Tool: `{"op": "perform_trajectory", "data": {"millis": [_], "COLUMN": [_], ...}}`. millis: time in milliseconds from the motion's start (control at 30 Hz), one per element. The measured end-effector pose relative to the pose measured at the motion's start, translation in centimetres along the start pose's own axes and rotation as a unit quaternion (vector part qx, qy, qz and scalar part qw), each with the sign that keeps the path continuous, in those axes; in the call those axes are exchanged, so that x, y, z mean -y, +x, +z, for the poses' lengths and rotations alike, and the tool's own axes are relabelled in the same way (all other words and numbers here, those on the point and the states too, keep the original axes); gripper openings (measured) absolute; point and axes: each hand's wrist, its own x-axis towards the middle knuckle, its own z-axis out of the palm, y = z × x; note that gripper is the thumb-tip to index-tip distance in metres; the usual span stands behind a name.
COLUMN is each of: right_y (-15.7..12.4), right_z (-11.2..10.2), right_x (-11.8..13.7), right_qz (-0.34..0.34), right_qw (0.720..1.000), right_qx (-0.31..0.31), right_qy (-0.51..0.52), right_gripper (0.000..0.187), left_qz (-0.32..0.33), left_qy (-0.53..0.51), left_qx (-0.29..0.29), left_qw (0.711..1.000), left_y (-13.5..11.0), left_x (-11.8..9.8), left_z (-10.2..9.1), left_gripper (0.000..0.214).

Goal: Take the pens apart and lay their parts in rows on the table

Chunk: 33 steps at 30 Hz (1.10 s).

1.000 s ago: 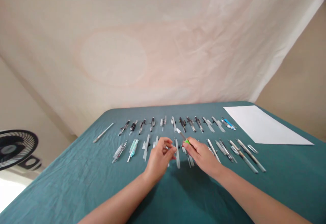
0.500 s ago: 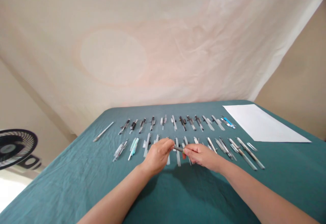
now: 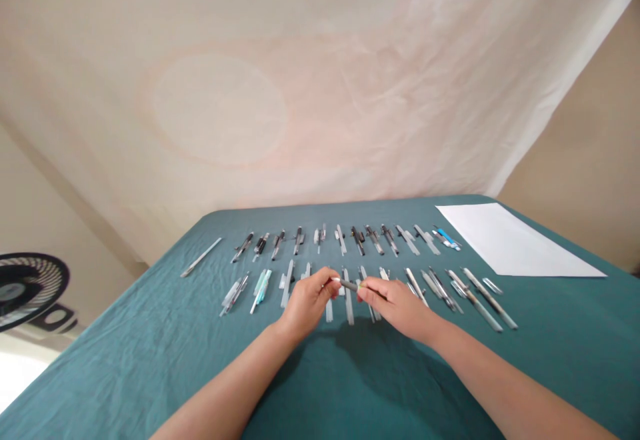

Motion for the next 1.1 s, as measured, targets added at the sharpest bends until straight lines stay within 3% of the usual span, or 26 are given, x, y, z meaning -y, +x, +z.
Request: {"op": "perform_trajectory", "data": {"millis": [133, 300, 533, 667, 800, 1000, 1100], "right_y": [0.1, 0.1, 0.3, 0.4, 0.4, 0.3, 0.3], "right_z": [-0.4, 0.0, 0.3, 0.4, 0.7, 0.7, 0.8], "right_x": [0.0, 0.0, -0.4, -0.5, -0.5, -0.5, -0.5], "right_qz": [-0.006, -0.024, -0.002, -0.014, -0.036, -0.024, -0.03], "right_qw": [0.998, 1.0, 1.0, 0.999, 0.997, 0.996, 0.996], "right_qx": [0.039, 0.006, -0.026, -0.036, -0.071, -0.088, -0.085], "right_qy": [0.044, 0.006, 0.009, 0.013, -0.003, -0.009, -0.009], "right_gripper": [0.041, 0.039, 0.036, 0.035, 0.03, 0.028, 0.028], "left_qz": [0.022, -0.006, -0.003, -0.012, -0.028, -0.001, -0.011], "left_qy": [0.037, 0.085, -0.038, -0.008, 0.041, -0.031, -0.019], "left_qx": [-0.01, 0.009, -0.007, -0.005, 0.002, -0.01, -0.003], "left_qw": [0.999, 0.996, 0.999, 1.0, 0.999, 0.999, 1.0], "left_y": [-0.2, -0.1, 0.1, 0.0, -0.1, 0.0, 0.0], "left_x": [0.0, 0.3, 0.4, 0.5, 0.7, 0.6, 0.4], "left_z": [-0.1, -0.1, -0.5, -0.4, -0.3, -0.4, -0.4], "left_gripper": [0.021, 0.034, 0.022, 0.018, 0.029, 0.024, 0.021]}}
